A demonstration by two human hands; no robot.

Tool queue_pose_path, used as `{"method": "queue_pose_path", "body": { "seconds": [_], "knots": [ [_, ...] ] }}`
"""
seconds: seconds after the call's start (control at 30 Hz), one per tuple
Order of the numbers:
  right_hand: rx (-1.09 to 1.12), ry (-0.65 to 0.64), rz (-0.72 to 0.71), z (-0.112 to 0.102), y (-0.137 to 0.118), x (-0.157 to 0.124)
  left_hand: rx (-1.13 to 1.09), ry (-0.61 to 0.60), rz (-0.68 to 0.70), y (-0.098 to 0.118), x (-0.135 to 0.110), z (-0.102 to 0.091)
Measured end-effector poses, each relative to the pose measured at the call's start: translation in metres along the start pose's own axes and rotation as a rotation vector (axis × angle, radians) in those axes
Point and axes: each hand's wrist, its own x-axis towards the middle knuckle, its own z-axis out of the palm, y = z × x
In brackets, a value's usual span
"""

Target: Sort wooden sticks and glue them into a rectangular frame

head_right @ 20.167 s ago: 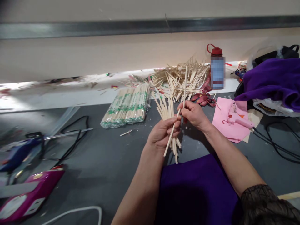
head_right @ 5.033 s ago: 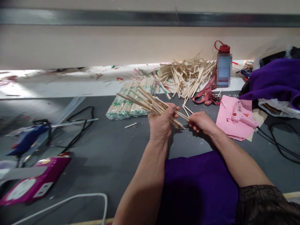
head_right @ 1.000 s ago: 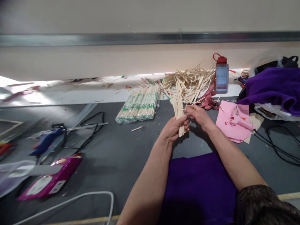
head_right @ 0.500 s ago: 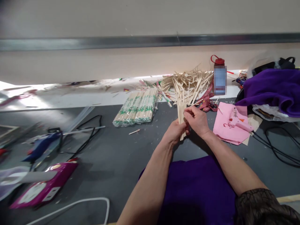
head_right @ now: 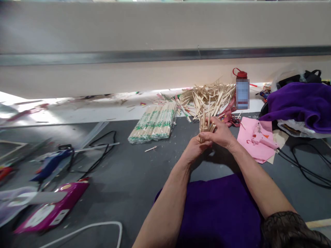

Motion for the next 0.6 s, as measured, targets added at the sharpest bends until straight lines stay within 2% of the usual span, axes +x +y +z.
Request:
{"method": "queue_pose_path", "body": {
  "seconds": [0.13,0.23,0.5,0.6],
  "knots": [
    [0.154,0.013,-0.008,-0.015,-0.012,0.004,0.071,-0.152,-0.043,0.006,-0.005,-0.002],
    [0.169,0.012,0.008,-0.02,-0.015,0.004,0.15,-0.243,-0.071,0.01,-0.007,-0.008],
    [0.083,-0.083,-0.021,-0.011,-0.028,0.003,0.229,-0.356,-0.208,0.02,-0.012,-0.021],
    [0.028,-0.083,-0.038,-0.012,-0.037,0.003,0.225,-0.349,-0.209,0.019,-0.011,-0.02]
  ]
}}
